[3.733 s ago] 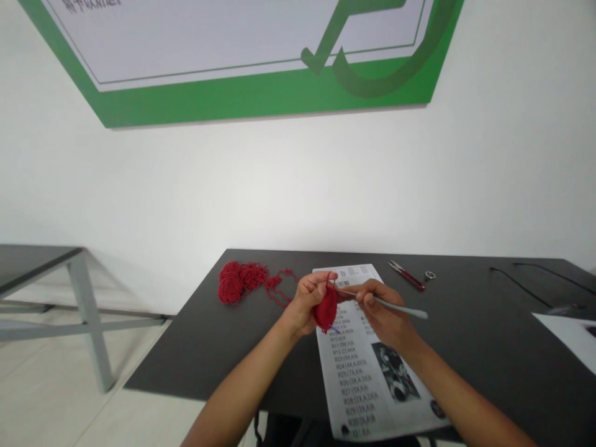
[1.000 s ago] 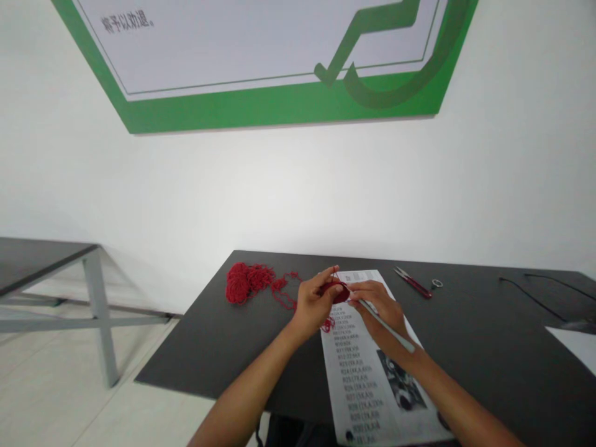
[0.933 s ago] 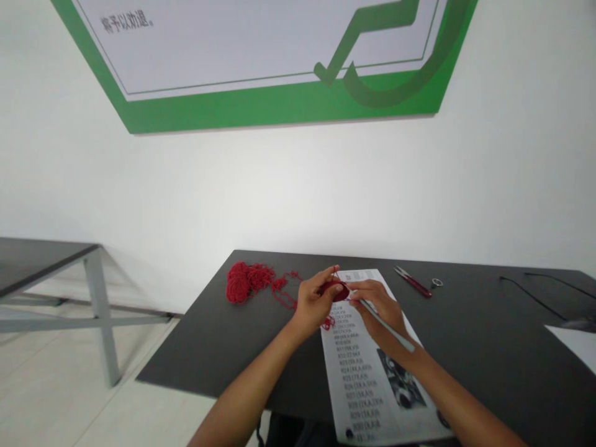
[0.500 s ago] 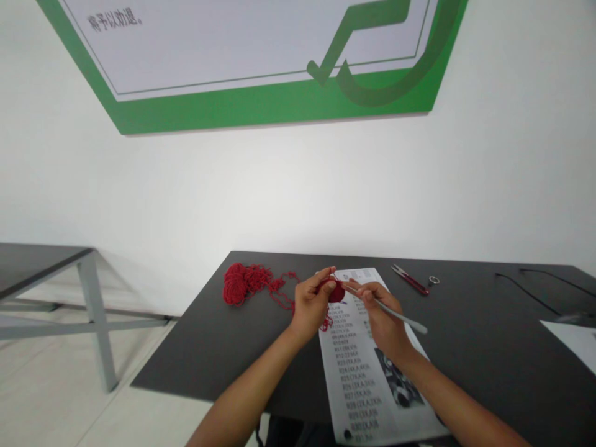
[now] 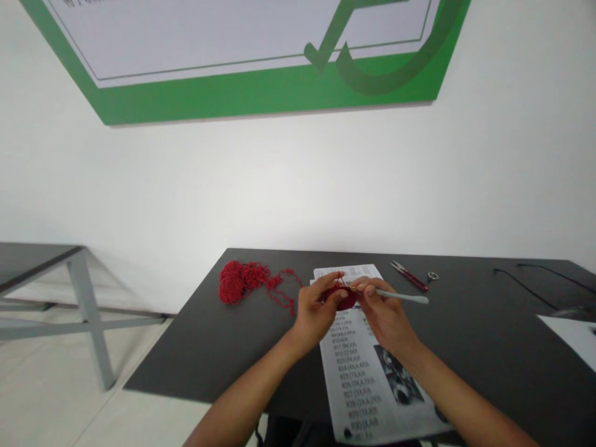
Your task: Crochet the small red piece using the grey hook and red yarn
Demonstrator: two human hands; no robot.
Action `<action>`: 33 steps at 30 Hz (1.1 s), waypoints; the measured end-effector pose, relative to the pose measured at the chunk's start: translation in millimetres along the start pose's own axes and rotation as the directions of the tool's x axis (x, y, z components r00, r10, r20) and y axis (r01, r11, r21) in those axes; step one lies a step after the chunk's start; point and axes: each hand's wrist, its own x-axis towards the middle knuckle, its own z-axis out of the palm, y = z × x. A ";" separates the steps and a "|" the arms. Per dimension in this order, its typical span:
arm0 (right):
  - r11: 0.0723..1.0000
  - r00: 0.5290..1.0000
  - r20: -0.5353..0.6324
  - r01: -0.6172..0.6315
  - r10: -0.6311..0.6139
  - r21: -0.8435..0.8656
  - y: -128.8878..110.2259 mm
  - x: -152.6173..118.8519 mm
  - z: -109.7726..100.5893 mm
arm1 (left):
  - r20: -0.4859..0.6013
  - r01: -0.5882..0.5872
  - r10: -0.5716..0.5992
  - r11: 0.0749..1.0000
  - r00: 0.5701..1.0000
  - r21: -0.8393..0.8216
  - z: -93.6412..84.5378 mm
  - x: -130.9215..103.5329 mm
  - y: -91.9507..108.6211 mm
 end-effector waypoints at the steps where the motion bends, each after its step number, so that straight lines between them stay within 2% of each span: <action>1: 0.996 0.999 0.010 0.051 -0.051 -0.078 -0.5 -0.5 -1.3 | -0.005 -0.041 0.041 0.998 0.999 0.039 -0.1 -0.7 1.1; 4: 0.919 0.979 0.047 0.203 -0.199 -0.339 -4.5 -2.6 -2.3 | -0.021 -0.150 0.154 0.980 0.988 0.132 0.2 -2.5 3.2; 6: 0.807 0.959 0.069 0.270 -0.275 -0.525 -6.4 -4.9 -1.1 | -0.026 -0.137 0.141 0.983 0.990 0.119 2.9 -4.4 3.8; 8: 0.656 0.934 0.101 0.315 -0.342 -0.686 -5.7 -7.6 0.1 | -0.026 -0.003 0.003 1.000 1.000 -0.002 8.0 -6.5 3.8; 9: 0.582 0.919 0.123 0.337 -0.375 -0.740 -4.4 -9.0 0.4 | -0.001 0.123 -0.124 0.986 0.992 -0.112 11.0 -7.4 3.6; 11: 0.466 0.882 0.184 0.395 -0.435 -0.791 -1.5 -11.0 -0.3 | 0.079 0.364 -0.360 0.862 0.929 -0.353 16.5 -8.2 2.3; 12: 0.429 0.861 0.215 0.428 -0.460 -0.795 -0.6 -11.7 -0.9 | 0.113 0.430 -0.425 0.792 0.898 -0.434 18.4 -7.9 1.3; 14: 0.397 0.836 0.257 0.471 -0.484 -0.787 -1.4 -12.0 -2.2 | 0.139 0.457 -0.459 0.711 0.877 -0.534 19.5 -6.2 -0.8; 16: 0.449 0.853 0.259 0.469 -0.452 -0.760 -6.0 -10.8 -2.3 | 0.134 0.436 -0.449 0.682 0.883 -0.588 17.1 -3.4 -2.1; 19: 0.667 0.915 0.231 0.399 -0.330 -0.629 -15.7 -6.7 -0.4 | 0.141 0.414 -0.419 0.686 0.897 -0.598 9.3 1.0 -1.1; 21: 0.752 0.928 0.212 0.373 -0.307 -0.543 -20.4 -3.6 0.8 | 0.150 0.398 -0.385 0.714 0.910 -0.576 4.3 3.1 0.7; 25: 0.771 0.923 0.244 0.384 -0.298 -0.508 -23.7 -1.6 -0.1 | 0.186 0.371 -0.323 0.747 0.928 -0.552 -0.9 4.8 2.1; 33: 0.798 0.935 0.296 0.327 -0.196 -0.507 -31.1 -5.9 -5.1 | 0.259 0.420 -0.334 0.644 0.906 -0.639 -5.9 8.8 6.1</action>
